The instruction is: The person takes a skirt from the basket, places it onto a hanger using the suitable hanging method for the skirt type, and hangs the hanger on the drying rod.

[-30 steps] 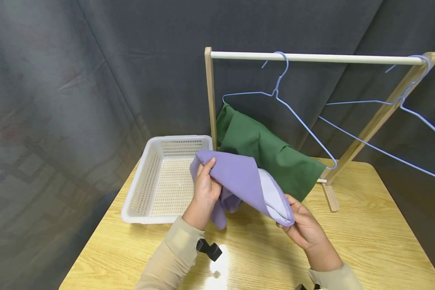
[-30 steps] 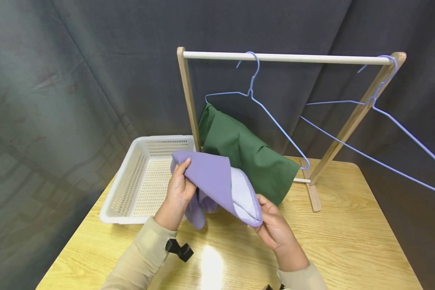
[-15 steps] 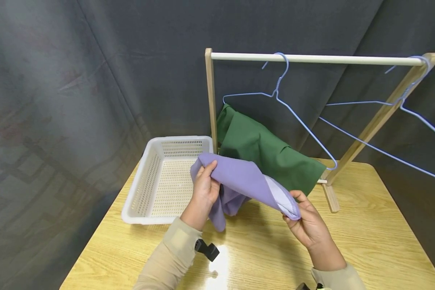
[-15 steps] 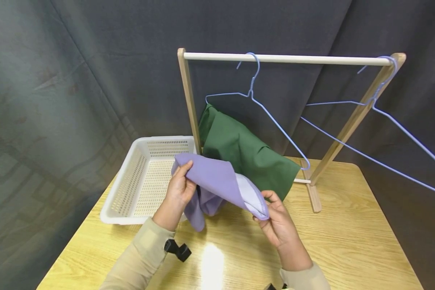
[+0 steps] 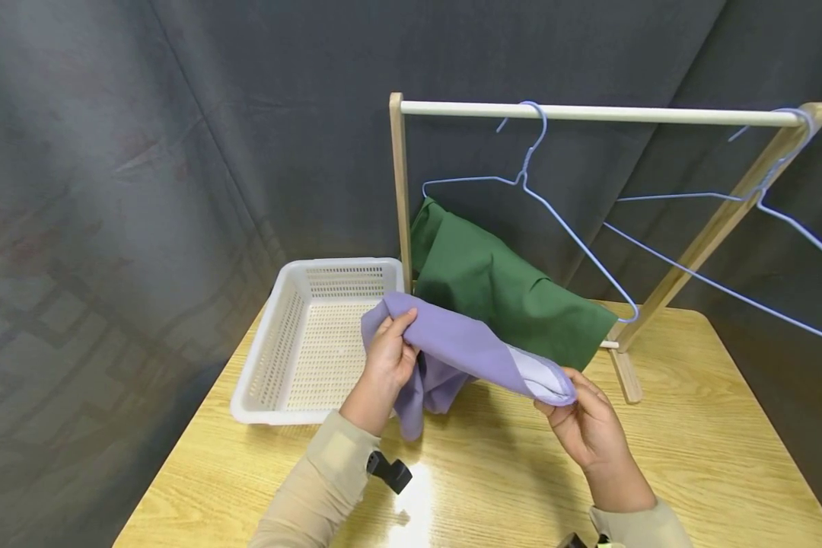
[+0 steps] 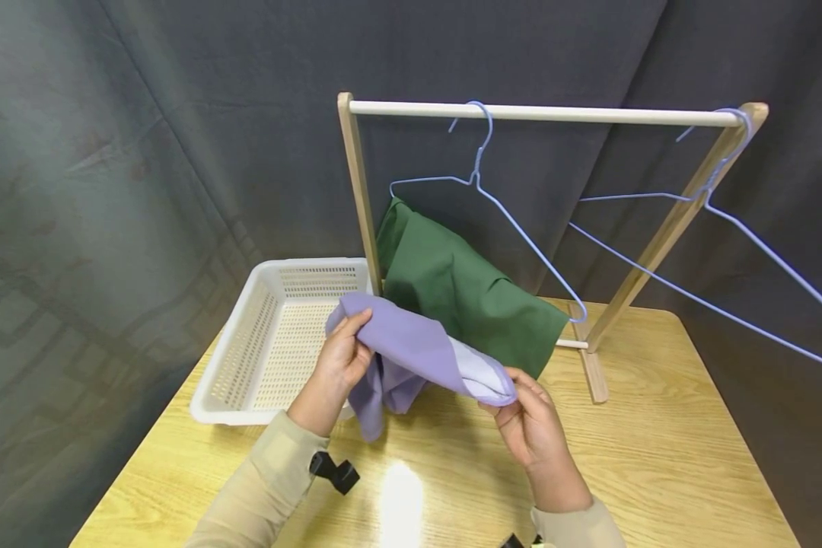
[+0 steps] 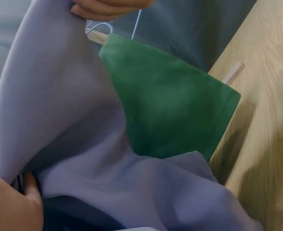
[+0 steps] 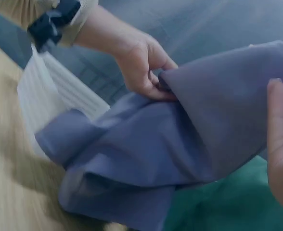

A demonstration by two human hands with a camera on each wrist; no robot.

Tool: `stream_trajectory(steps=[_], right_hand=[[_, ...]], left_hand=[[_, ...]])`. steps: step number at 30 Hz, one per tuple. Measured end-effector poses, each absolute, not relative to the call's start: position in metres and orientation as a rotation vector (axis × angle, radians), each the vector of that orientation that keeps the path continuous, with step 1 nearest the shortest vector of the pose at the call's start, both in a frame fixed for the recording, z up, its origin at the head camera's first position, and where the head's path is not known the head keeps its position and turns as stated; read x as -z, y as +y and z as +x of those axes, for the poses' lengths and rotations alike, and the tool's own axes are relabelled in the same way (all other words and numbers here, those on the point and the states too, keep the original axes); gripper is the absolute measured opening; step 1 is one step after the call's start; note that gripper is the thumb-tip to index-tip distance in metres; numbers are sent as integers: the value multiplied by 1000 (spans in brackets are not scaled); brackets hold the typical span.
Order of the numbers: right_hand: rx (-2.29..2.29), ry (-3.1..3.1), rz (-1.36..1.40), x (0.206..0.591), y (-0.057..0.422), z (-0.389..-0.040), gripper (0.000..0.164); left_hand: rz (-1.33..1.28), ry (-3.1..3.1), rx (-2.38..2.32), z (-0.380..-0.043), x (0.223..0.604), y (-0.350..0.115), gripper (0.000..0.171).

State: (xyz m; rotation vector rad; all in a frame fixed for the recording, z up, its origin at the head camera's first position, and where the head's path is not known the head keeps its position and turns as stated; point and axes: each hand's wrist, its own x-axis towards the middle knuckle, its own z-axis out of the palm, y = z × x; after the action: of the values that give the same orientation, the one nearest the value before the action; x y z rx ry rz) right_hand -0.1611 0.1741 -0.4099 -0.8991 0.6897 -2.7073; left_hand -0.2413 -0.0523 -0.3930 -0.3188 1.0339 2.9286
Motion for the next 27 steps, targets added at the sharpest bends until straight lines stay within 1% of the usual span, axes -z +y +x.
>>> stream_trajectory(steps=[3,6,8,13,15,16,19,21,24,25,27], right_hand=[[2717,868,-998,411,174,-162,35],[2781,1160,-958,419,177,-166,29],[2788,1398,-928,439,187,-176,27],[2820,1863,-687,494,216,-201,25],[2823,1996,-567,499,222,-203,23],[2805,2067,-513,496,222,-202,22],[2810,2135,-516,472,213,-192,20],[2813,2154,-466,440,197,-177,20],[2828,2172,-393,403,177,-160,11],[2830,2186,-358,397,174,-157,11],[2841,2194,-303,391,171,-154,17]], left_hand=[[-344,1051,-2897,-241,394,-53,7],[-361,1066,-2868,-241,394,-54,6],[-363,1076,-2851,-242,394,-54,6],[-372,1102,-2822,-243,395,-56,10],[-377,1120,-2812,-243,395,-57,13],[-384,1131,-2807,-244,395,-57,13],[-391,1157,-2791,-245,395,-58,13],[-398,1161,-2786,-245,396,-58,10],[-401,1176,-2777,-246,396,-57,9],[-397,1185,-2772,-246,396,-57,9],[-390,1205,-2760,-246,397,-57,10]])
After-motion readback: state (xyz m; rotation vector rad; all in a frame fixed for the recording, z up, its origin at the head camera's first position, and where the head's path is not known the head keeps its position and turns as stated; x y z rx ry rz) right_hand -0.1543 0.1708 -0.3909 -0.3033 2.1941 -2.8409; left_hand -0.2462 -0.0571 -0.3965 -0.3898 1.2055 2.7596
